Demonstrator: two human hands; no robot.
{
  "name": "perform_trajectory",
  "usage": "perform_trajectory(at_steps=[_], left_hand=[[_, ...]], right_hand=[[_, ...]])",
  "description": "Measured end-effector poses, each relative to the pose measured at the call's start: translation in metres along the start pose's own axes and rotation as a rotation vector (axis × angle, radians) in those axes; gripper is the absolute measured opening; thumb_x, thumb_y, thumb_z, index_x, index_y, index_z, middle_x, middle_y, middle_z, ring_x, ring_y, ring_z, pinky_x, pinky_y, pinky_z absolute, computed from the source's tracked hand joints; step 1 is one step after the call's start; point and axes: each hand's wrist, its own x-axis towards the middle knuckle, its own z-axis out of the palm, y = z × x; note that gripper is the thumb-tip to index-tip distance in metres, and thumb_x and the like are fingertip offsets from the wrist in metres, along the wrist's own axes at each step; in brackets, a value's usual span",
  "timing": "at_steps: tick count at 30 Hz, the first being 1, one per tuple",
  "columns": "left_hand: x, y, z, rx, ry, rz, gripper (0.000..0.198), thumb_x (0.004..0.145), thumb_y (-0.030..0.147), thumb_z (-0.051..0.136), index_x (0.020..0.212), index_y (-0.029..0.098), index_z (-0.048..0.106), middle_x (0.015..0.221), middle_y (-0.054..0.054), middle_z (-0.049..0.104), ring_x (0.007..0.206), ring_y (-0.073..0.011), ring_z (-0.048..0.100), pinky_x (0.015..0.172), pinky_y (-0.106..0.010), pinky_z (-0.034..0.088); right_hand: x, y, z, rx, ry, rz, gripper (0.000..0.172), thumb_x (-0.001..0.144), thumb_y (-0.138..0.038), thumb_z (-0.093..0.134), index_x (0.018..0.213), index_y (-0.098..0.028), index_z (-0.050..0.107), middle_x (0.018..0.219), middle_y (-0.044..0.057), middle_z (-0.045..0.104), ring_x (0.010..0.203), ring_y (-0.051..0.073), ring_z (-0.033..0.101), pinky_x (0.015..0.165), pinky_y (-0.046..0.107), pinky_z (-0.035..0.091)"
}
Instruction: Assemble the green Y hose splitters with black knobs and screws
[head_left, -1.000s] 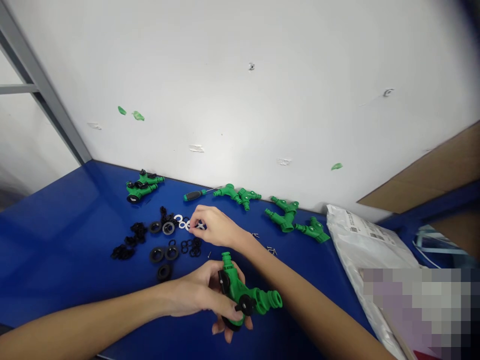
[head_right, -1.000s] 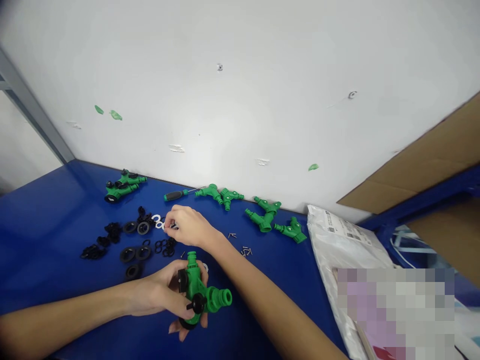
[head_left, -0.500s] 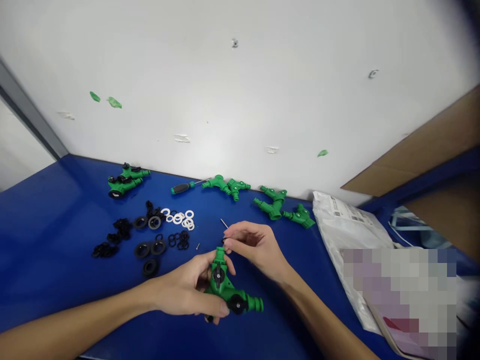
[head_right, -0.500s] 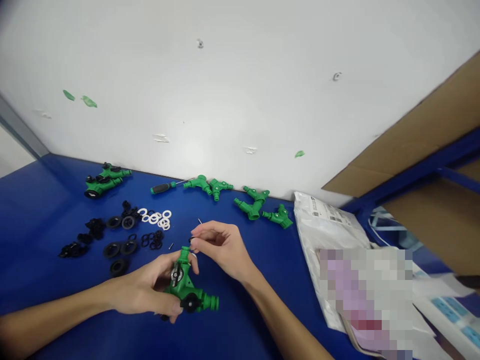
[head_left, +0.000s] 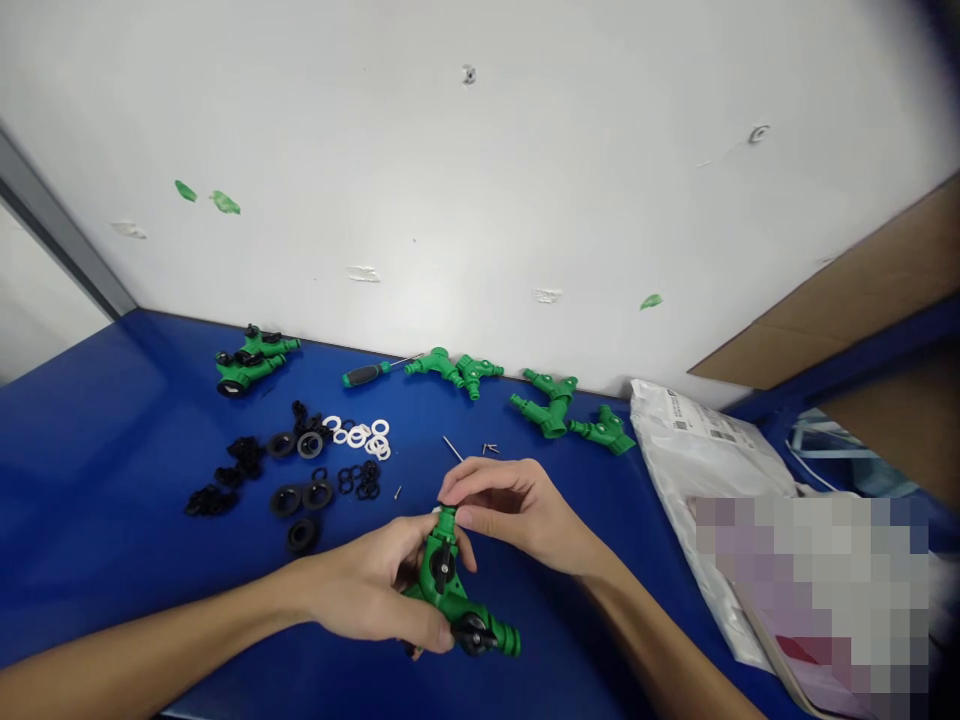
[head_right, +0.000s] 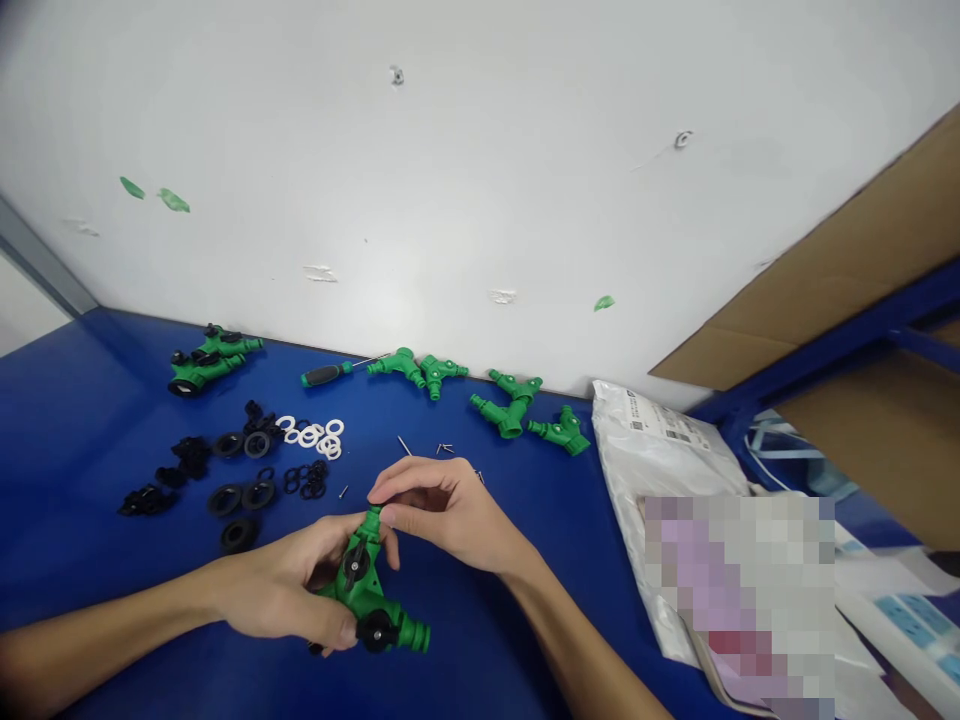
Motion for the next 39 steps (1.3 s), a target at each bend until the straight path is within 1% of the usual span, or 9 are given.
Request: perform_trajectory(at_steps=[7,12,15,23,27,30,33,36,39], left_hand=[[0.001,-0.002,-0.001,-0.023,-0.023,0.026,0.041,0.068,0.014,0.074,0.103,0.018,0.052,0.060,0.007,0.060,0.049,-0.0083,0.054,0.049,-0.020,0.045],[0.002,-0.003,0.000,-0.041,-0.012,0.070,0.043,0.069,0.014,0.075,0.103,0.017,0.050,0.060,0.007,0.060,0.049,-0.0079,0.053,0.049,-0.020,0.042],[0.001,-0.004,0.000,-0.024,-0.004,0.085,0.043,0.071,0.015,0.075,0.105,0.017,0.049,0.062,0.007,0.060,0.051,-0.0081,0.054,0.051,-0.021,0.043],[-0.001,-0.009,0.002,0.081,0.131,0.195,0.051,0.082,0.021,0.072,0.124,0.019,0.043,0.070,0.004,0.063,0.060,-0.0112,0.058,0.057,-0.023,0.042],[0.000,-0.013,0.005,0.050,0.206,0.222,0.069,0.081,0.021,0.075,0.134,0.022,0.031,0.071,0.003,0.065,0.059,-0.0114,0.055,0.056,-0.023,0.039],[0.002,-0.015,0.005,0.000,0.222,0.280,0.080,0.082,0.022,0.074,0.141,0.024,0.020,0.068,0.007,0.060,0.057,-0.0090,0.050,0.054,-0.022,0.035],[0.002,-0.015,0.006,-0.009,0.199,0.297,0.078,0.084,0.022,0.072,0.143,0.025,0.020,0.066,0.008,0.056,0.054,-0.0073,0.046,0.050,-0.019,0.036],[0.002,-0.016,0.008,-0.011,0.165,0.286,0.075,0.085,0.022,0.072,0.142,0.025,0.024,0.069,0.006,0.059,0.053,-0.0077,0.050,0.049,-0.019,0.043],[0.002,-0.019,0.010,-0.054,0.118,0.284,0.076,0.084,0.020,0.073,0.142,0.025,0.025,0.071,0.004,0.062,0.055,-0.0081,0.055,0.052,-0.020,0.051]], right_hand=[[0.000,-0.003,0.002,-0.031,-0.035,0.019,0.016,0.090,-0.019,0.069,0.100,-0.026,0.079,0.099,0.002,0.066,0.059,0.008,0.069,0.061,0.024,0.056],[0.000,-0.001,0.003,-0.078,0.030,-0.077,0.010,0.089,-0.021,0.070,0.096,-0.021,0.078,0.092,0.003,0.065,0.059,0.009,0.066,0.059,0.025,0.057],[-0.001,0.003,0.003,-0.067,0.045,-0.083,0.008,0.090,-0.022,0.070,0.096,-0.020,0.076,0.092,0.003,0.064,0.058,0.009,0.066,0.058,0.025,0.056],[0.000,0.011,-0.002,-0.142,0.175,-0.076,0.012,0.086,-0.029,0.075,0.094,-0.021,0.075,0.085,0.002,0.061,0.070,0.013,0.062,0.066,0.028,0.053],[0.000,0.009,-0.006,-0.250,0.218,-0.050,0.017,0.086,-0.036,0.074,0.093,-0.020,0.075,0.083,0.002,0.060,0.072,0.013,0.056,0.065,0.028,0.047],[0.000,0.008,-0.009,-0.261,0.211,-0.021,0.021,0.085,-0.039,0.074,0.092,-0.019,0.073,0.086,0.003,0.061,0.074,0.014,0.055,0.067,0.028,0.045],[0.000,0.009,-0.012,-0.232,0.193,0.023,0.025,0.084,-0.041,0.075,0.089,-0.018,0.070,0.088,0.003,0.062,0.078,0.015,0.056,0.071,0.029,0.046],[-0.001,0.006,-0.014,-0.205,0.149,0.082,0.029,0.082,-0.044,0.077,0.086,-0.017,0.066,0.090,0.003,0.061,0.079,0.015,0.055,0.072,0.029,0.046],[-0.003,-0.001,-0.018,-0.192,0.046,0.133,0.035,0.082,-0.049,0.075,0.083,-0.017,0.061,0.085,0.001,0.056,0.073,0.012,0.049,0.067,0.026,0.041]])
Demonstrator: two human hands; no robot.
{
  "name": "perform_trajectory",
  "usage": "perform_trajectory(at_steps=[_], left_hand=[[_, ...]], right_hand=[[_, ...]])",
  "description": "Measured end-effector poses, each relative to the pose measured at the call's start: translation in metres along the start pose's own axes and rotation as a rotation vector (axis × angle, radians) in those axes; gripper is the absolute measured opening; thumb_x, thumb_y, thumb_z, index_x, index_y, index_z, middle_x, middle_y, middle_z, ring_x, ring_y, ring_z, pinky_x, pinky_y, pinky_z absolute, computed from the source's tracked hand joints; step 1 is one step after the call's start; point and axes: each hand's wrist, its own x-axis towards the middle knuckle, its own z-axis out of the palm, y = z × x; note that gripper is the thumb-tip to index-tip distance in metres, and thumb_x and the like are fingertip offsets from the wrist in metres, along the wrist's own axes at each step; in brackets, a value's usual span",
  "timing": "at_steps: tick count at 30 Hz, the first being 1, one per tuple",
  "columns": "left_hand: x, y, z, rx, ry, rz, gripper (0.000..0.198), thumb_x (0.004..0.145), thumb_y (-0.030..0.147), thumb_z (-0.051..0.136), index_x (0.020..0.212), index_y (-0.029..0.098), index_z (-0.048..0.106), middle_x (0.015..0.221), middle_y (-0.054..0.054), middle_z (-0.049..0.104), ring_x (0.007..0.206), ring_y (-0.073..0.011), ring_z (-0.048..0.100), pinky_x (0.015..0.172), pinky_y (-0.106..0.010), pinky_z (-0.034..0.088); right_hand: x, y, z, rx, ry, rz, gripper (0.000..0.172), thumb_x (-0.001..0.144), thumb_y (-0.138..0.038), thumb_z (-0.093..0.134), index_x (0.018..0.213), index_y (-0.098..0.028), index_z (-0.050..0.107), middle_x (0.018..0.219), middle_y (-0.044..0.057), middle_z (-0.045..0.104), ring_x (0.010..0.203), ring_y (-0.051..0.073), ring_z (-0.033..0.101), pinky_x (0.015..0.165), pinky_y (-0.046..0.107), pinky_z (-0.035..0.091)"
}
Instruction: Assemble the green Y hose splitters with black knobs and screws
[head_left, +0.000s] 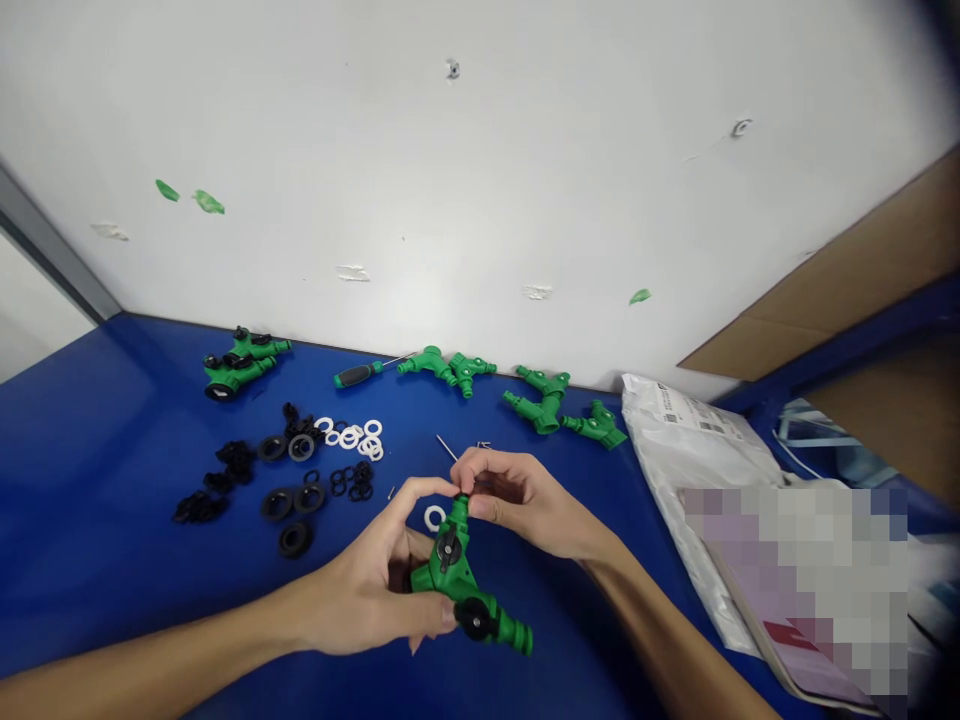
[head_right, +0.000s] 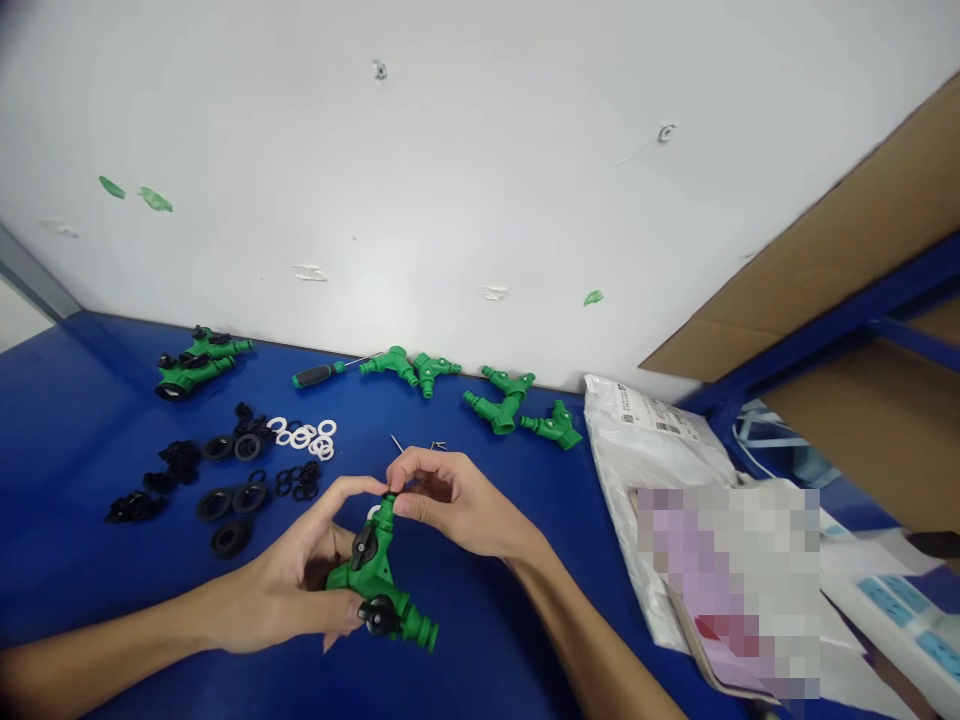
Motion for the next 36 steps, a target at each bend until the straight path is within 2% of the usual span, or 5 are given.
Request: perform_trajectory(at_steps=[5,13,18,25,36], left_hand=[[-0.001,-0.003,0.001,-0.081,-0.055,-0.028,0.075,0.085,0.021,0.074,0.144,0.027,0.027,0.073,0.004,0.063,0.059,-0.0089,0.061,0.057,-0.023,0.056],[0.000,-0.007,0.000,-0.163,-0.010,-0.026,0.075,0.085,0.023,0.075,0.144,0.027,0.028,0.072,0.003,0.066,0.058,-0.0105,0.067,0.059,-0.025,0.060],[0.002,-0.007,-0.005,-0.182,-0.049,-0.045,0.076,0.084,0.022,0.076,0.143,0.028,0.028,0.071,0.004,0.066,0.059,-0.0131,0.070,0.059,-0.027,0.061],[0.001,0.001,-0.012,-0.065,-0.083,-0.054,0.074,0.085,0.025,0.075,0.141,0.030,0.027,0.071,0.004,0.066,0.058,-0.0131,0.070,0.061,-0.028,0.062],[0.000,-0.002,-0.008,-0.113,-0.145,-0.044,0.063,0.081,0.022,0.079,0.125,0.027,0.034,0.072,0.003,0.067,0.055,-0.0104,0.067,0.059,-0.026,0.061]], right_hand=[[-0.005,-0.009,-0.006,-0.026,-0.128,0.015,0.036,0.084,-0.049,0.073,0.082,-0.017,0.055,0.081,-0.001,0.052,0.065,0.010,0.040,0.060,0.025,0.034],[-0.006,-0.005,-0.007,-0.186,-0.114,0.009,0.038,0.091,-0.054,0.062,0.083,-0.019,0.049,0.079,-0.002,0.046,0.067,0.012,0.037,0.061,0.026,0.031],[-0.008,-0.007,-0.004,-0.294,-0.085,0.016,0.033,0.096,-0.047,0.057,0.081,-0.020,0.047,0.078,-0.002,0.045,0.067,0.012,0.038,0.063,0.027,0.034],[-0.004,-0.005,0.000,-0.124,-0.006,-0.002,0.033,0.085,-0.047,0.072,0.085,-0.017,0.058,0.078,-0.001,0.051,0.066,0.011,0.044,0.062,0.026,0.036],[-0.003,-0.014,-0.003,0.015,-0.218,0.063,0.029,0.087,-0.041,0.072,0.086,-0.018,0.054,0.074,-0.004,0.053,0.062,0.008,0.045,0.058,0.024,0.037]])
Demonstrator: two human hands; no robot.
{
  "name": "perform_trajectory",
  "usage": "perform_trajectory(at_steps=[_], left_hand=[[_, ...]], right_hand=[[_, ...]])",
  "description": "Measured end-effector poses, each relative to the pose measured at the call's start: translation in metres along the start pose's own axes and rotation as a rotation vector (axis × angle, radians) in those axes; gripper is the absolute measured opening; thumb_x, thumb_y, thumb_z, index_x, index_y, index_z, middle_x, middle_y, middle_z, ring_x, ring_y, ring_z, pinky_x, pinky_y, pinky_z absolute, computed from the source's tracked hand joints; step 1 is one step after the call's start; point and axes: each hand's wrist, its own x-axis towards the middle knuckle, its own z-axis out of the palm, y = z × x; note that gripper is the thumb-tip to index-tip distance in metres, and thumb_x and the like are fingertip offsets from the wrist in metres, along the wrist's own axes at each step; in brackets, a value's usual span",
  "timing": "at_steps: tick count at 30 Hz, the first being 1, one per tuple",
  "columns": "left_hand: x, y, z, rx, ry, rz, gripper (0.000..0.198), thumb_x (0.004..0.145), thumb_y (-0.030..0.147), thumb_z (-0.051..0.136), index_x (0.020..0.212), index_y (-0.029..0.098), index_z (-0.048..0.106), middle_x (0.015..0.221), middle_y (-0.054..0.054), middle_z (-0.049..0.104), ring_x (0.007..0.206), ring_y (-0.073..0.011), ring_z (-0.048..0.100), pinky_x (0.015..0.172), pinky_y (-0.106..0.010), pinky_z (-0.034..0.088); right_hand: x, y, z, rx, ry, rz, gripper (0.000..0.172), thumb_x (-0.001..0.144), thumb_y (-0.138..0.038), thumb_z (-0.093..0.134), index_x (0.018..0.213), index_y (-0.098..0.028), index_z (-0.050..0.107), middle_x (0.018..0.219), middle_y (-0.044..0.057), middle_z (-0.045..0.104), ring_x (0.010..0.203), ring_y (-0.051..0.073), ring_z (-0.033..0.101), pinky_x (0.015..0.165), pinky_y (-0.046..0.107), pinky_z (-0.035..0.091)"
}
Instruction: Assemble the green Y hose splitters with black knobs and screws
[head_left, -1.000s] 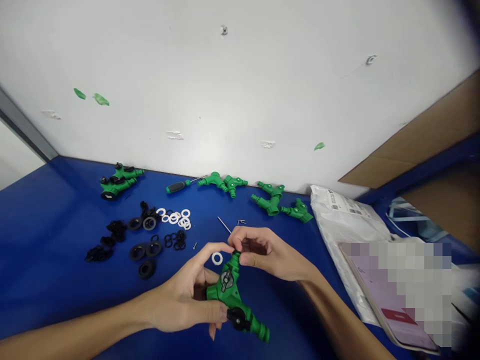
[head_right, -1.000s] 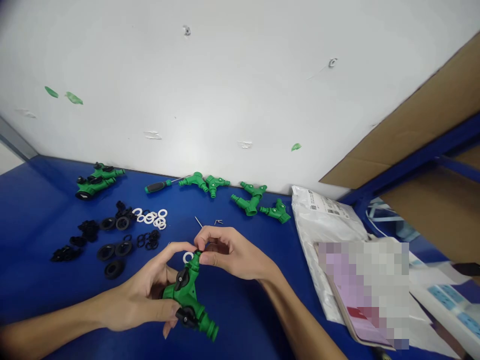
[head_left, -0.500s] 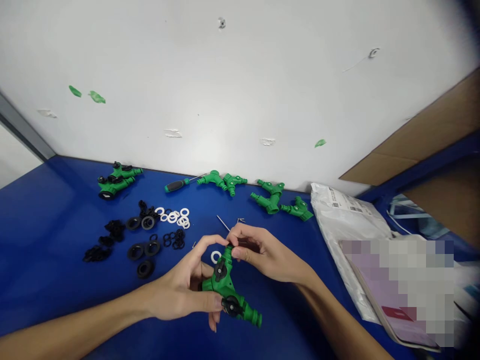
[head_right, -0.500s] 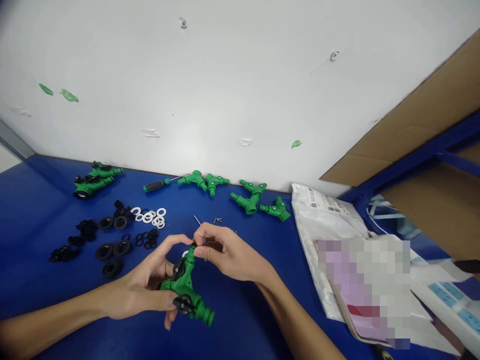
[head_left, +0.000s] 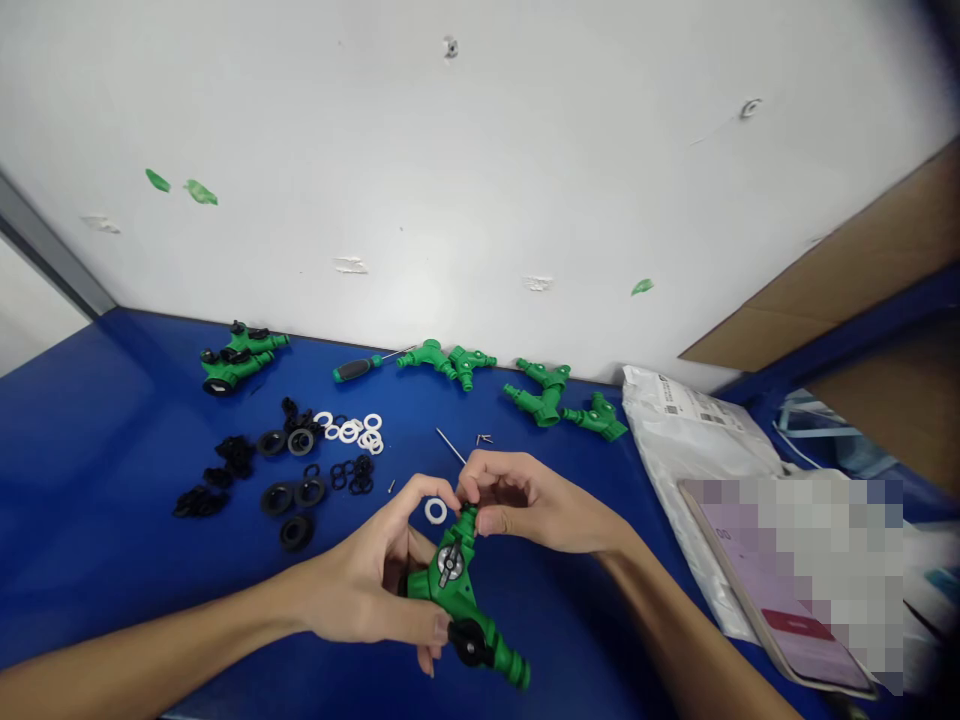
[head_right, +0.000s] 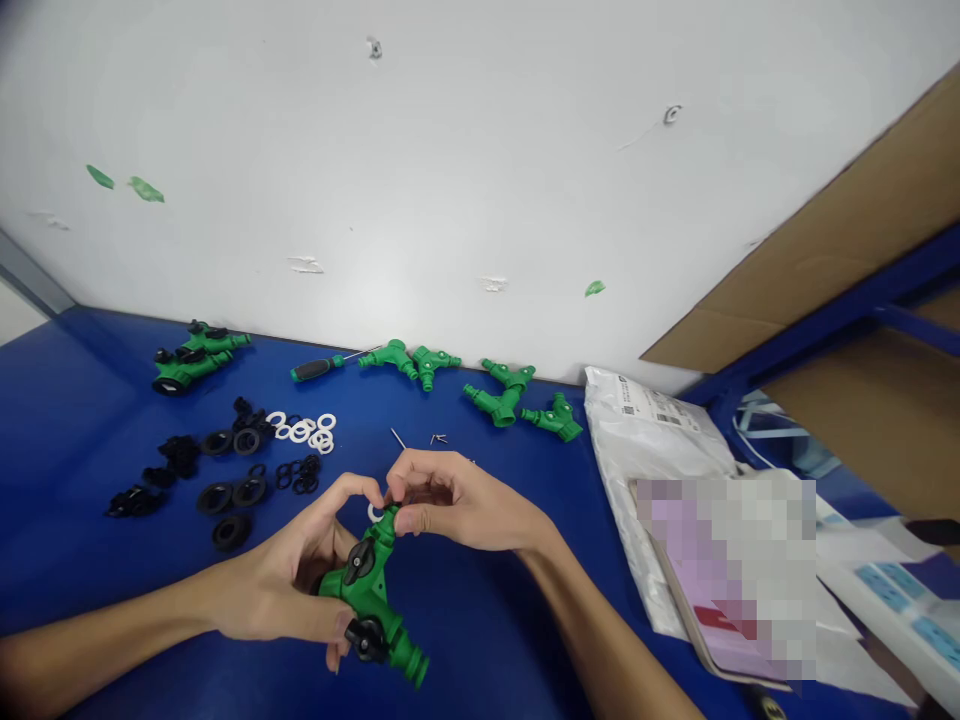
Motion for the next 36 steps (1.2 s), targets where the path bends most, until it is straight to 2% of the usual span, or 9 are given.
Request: perform_trajectory(at_steps=[3,7,14,19,24,32,36], left_hand=[[0.000,0.001,-0.001,-0.005,-0.029,-0.009,0.065,0.081,0.018,0.078,0.128,0.026,0.035,0.073,0.002,0.069,0.056,-0.0106,0.068,0.061,-0.026,0.062],[0.000,-0.001,-0.003,-0.034,-0.029,0.020,0.064,0.081,0.017,0.079,0.127,0.026,0.036,0.071,0.001,0.071,0.057,-0.0126,0.071,0.060,-0.026,0.062],[0.001,-0.001,-0.002,-0.125,-0.011,0.061,0.060,0.080,0.013,0.079,0.122,0.027,0.038,0.073,0.001,0.074,0.059,-0.0147,0.074,0.060,-0.026,0.064],[0.002,-0.003,-0.005,-0.105,0.039,0.118,0.061,0.082,0.012,0.077,0.123,0.028,0.035,0.071,0.003,0.073,0.061,-0.0148,0.074,0.062,-0.029,0.065],[0.001,-0.008,-0.003,-0.088,0.082,0.185,0.061,0.083,0.010,0.075,0.123,0.027,0.032,0.072,0.003,0.075,0.060,-0.0133,0.074,0.062,-0.027,0.065],[0.001,-0.003,0.000,-0.011,0.134,0.221,0.059,0.085,0.012,0.074,0.122,0.027,0.030,0.075,0.002,0.076,0.064,-0.0137,0.075,0.063,-0.023,0.061],[0.001,0.000,0.000,0.035,0.131,0.243,0.058,0.086,0.012,0.072,0.122,0.028,0.030,0.076,0.001,0.076,0.065,-0.0127,0.074,0.063,-0.021,0.058]], right_hand=[[0.000,-0.004,0.002,-0.048,-0.009,0.019,0.032,0.088,-0.045,0.069,0.083,-0.019,0.052,0.077,-0.002,0.053,0.064,0.009,0.045,0.059,0.025,0.038],[-0.001,-0.006,0.008,-0.234,0.052,-0.010,0.029,0.094,-0.044,0.061,0.083,-0.019,0.050,0.072,-0.003,0.047,0.062,0.010,0.038,0.056,0.025,0.032],[-0.002,-0.002,0.015,-0.455,0.133,-0.142,0.028,0.100,-0.039,0.049,0.080,-0.021,0.044,0.067,-0.005,0.042,0.059,0.011,0.034,0.056,0.025,0.030],[0.005,0.012,0.025,-0.315,0.304,-0.209,0.032,0.098,-0.048,0.053,0.083,-0.021,0.047,0.070,-0.002,0.053,0.063,0.013,0.050,0.060,0.026,0.039],[0.011,0.024,0.036,-0.225,0.441,-0.252,0.031,0.097,-0.046,0.057,0.082,-0.021,0.046,0.064,-0.003,0.055,0.058,0.012,0.051,0.058,0.025,0.040],[0.019,0.033,0.047,-0.003,0.583,-0.253,0.033,0.087,-0.050,0.068,0.080,-0.021,0.053,0.063,-0.003,0.057,0.054,0.012,0.053,0.054,0.025,0.046],[0.021,0.037,0.046,0.116,0.568,-0.241,0.035,0.081,-0.051,0.075,0.078,-0.020,0.058,0.064,-0.002,0.061,0.054,0.012,0.056,0.055,0.026,0.050]])
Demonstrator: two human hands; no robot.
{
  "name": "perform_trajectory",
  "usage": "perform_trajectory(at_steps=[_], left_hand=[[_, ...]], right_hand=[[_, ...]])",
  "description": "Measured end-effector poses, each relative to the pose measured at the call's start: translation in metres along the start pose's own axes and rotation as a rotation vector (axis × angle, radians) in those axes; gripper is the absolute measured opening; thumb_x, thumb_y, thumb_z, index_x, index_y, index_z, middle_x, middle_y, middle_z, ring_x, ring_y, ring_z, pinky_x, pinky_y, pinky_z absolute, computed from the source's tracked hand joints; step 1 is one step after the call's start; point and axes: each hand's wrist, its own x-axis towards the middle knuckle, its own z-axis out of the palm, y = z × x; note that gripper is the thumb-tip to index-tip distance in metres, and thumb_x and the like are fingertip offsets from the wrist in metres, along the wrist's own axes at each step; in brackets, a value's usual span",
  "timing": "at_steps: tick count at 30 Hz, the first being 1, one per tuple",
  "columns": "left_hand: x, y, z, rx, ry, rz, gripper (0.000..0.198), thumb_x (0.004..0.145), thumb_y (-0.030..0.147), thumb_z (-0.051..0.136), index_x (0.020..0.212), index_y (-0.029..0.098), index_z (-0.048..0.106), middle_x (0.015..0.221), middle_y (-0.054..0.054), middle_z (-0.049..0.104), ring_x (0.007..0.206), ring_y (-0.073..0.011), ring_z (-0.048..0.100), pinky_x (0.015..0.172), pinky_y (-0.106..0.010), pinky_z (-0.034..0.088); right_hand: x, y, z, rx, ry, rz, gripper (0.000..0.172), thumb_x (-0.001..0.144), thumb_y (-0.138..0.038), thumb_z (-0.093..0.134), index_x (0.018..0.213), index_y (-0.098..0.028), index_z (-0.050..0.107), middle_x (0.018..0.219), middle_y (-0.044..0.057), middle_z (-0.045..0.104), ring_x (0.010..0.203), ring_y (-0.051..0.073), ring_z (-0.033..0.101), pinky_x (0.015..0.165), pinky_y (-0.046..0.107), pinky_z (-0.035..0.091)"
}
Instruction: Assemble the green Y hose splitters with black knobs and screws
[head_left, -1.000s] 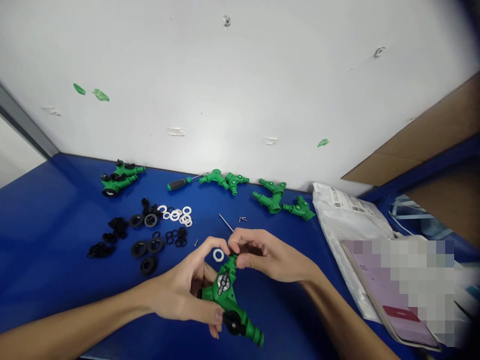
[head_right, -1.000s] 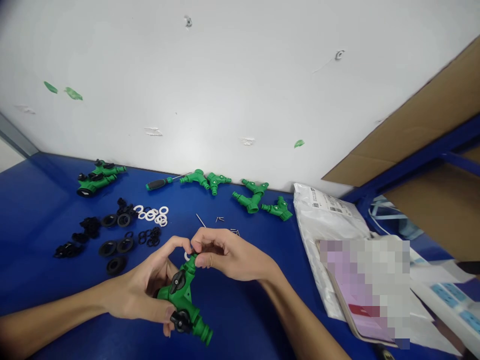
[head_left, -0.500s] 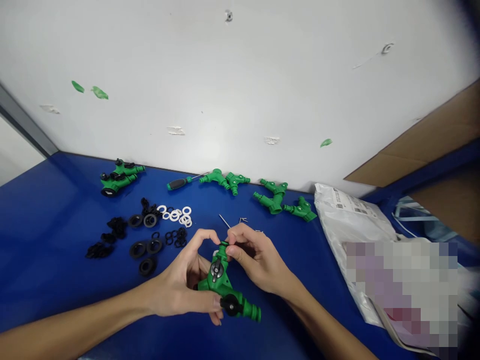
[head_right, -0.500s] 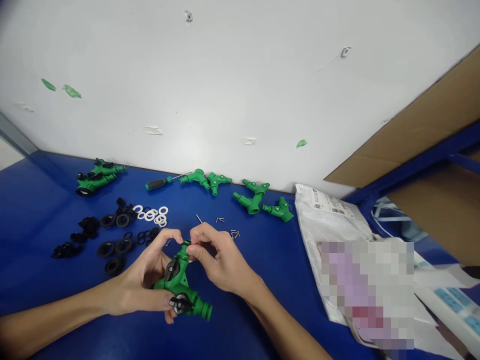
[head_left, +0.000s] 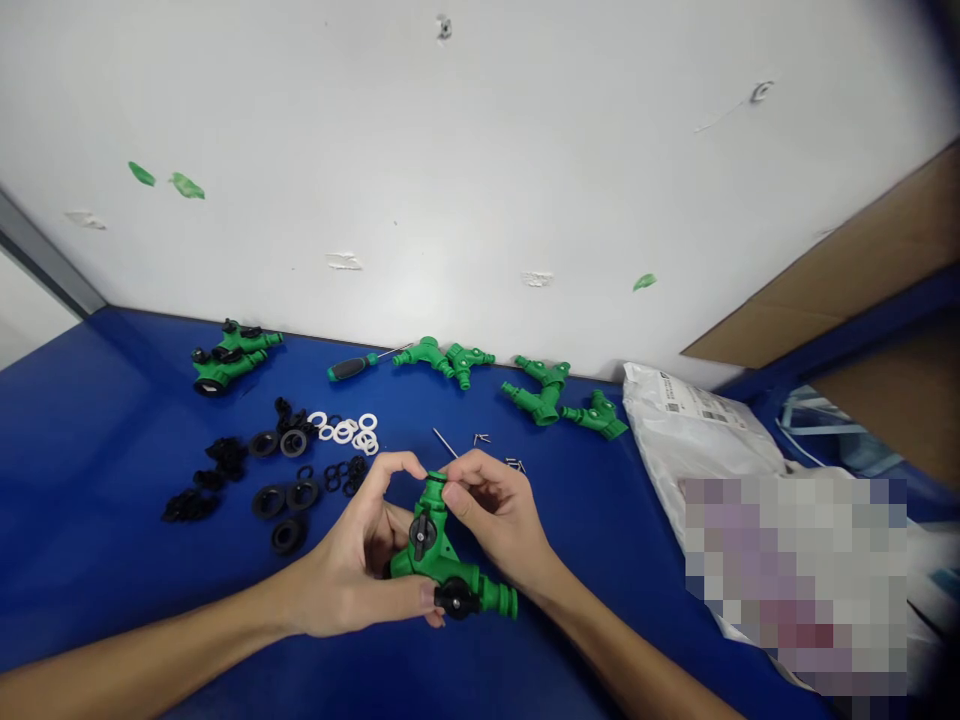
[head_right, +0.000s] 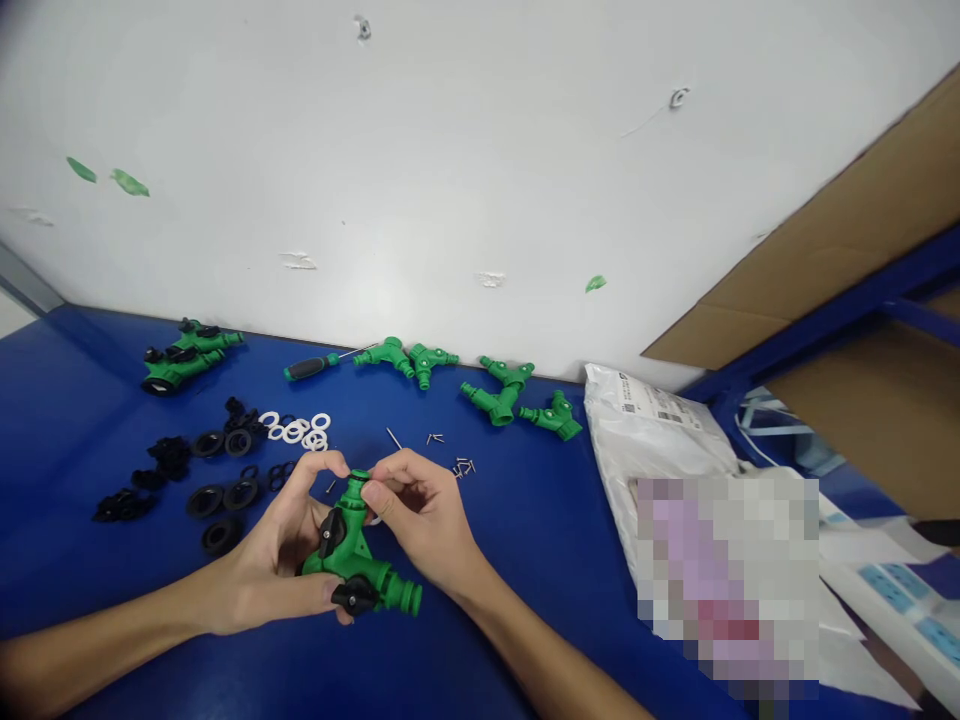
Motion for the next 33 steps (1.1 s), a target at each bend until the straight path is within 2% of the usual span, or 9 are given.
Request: perform_trajectory(at_steps=[5,9,11,14,19,24,27,30,33], left_hand=[[0.000,0.003,0.002,0.086,-0.021,-0.020,0.058,0.087,0.014,0.070,0.124,0.028,0.028,0.076,0.000,0.073,0.064,-0.0135,0.071,0.062,-0.023,0.053],[-0.001,0.003,0.005,0.214,-0.009,0.006,0.061,0.085,0.011,0.068,0.127,0.029,0.027,0.074,0.005,0.063,0.060,-0.0083,0.057,0.058,-0.019,0.043],[-0.002,0.003,0.007,0.261,0.008,0.002,0.065,0.085,0.010,0.066,0.131,0.030,0.025,0.072,0.007,0.058,0.056,-0.0068,0.050,0.055,-0.019,0.038],[-0.002,0.002,0.009,0.317,0.016,-0.024,0.070,0.084,0.010,0.064,0.135,0.029,0.020,0.073,0.006,0.058,0.057,-0.0079,0.050,0.057,-0.021,0.038],[-0.003,0.000,0.006,0.441,-0.003,-0.089,0.070,0.084,0.012,0.064,0.136,0.027,0.020,0.076,0.004,0.059,0.059,-0.0094,0.048,0.059,-0.024,0.039],[-0.002,0.002,0.006,0.487,0.004,-0.092,0.071,0.087,0.015,0.062,0.140,0.029,0.017,0.082,0.003,0.058,0.065,-0.0109,0.050,0.063,-0.027,0.040],[-0.001,0.004,0.009,0.431,0.029,-0.050,0.067,0.088,0.015,0.062,0.138,0.033,0.021,0.097,-0.001,0.055,0.074,-0.0120,0.055,0.067,-0.027,0.044],[-0.001,0.003,0.011,0.399,0.019,-0.012,0.047,0.085,0.013,0.063,0.119,0.030,0.034,0.101,-0.001,0.051,0.076,-0.0112,0.056,0.066,-0.026,0.043],[-0.002,0.000,0.011,0.387,-0.014,0.037,0.045,0.080,0.010,0.066,0.106,0.028,0.034,0.089,0.003,0.049,0.069,-0.0097,0.051,0.062,-0.024,0.040]], right_hand=[[0.003,-0.002,-0.009,0.167,-0.063,0.072,0.032,0.079,-0.046,0.079,0.093,-0.021,0.067,0.075,0.000,0.067,0.060,0.012,0.061,0.061,0.026,0.052],[0.004,-0.008,-0.015,0.088,-0.160,0.096,0.026,0.083,-0.044,0.075,0.085,-0.019,0.073,0.066,0.000,0.063,0.059,0.012,0.058,0.059,0.025,0.048],[0.005,-0.013,-0.018,0.081,-0.206,0.088,0.024,0.082,-0.042,0.076,0.088,-0.019,0.074,0.071,0.000,0.063,0.060,0.011,0.056,0.058,0.024,0.047],[0.005,-0.022,-0.023,0.064,-0.264,0.044,0.018,0.081,-0.034,0.078,0.093,-0.020,0.075,0.077,0.000,0.062,0.062,0.010,0.052,0.058,0.022,0.044],[0.007,-0.028,-0.032,-0.022,-0.315,0.093,0.015,0.079,-0.028,0.080,0.088,-0.017,0.073,0.069,-0.001,0.060,0.059,0.009,0.048,0.055,0.021,0.041],[0.011,-0.022,-0.038,-0.076,-0.302,0.135,0.028,0.080,-0.042,0.078,0.088,-0.015,0.072,0.065,-0.001,0.060,0.055,0.009,0.051,0.054,0.022,0.042],[0.014,-0.016,-0.039,-0.188,-0.180,0.094,0.037,0.088,-0.052,0.066,0.087,-0.015,0.071,0.063,0.000,0.059,0.053,0.010,0.051,0.052,0.023,0.041],[0.018,-0.012,-0.036,-0.347,-0.070,0.052,0.039,0.090,-0.052,0.061,0.081,-0.015,0.068,0.062,-0.001,0.056,0.053,0.011,0.048,0.051,0.024,0.039],[0.027,-0.013,-0.025,-0.404,-0.102,0.041,0.029,0.089,-0.043,0.065,0.081,-0.015,0.068,0.064,-0.001,0.057,0.057,0.011,0.048,0.055,0.024,0.039]])
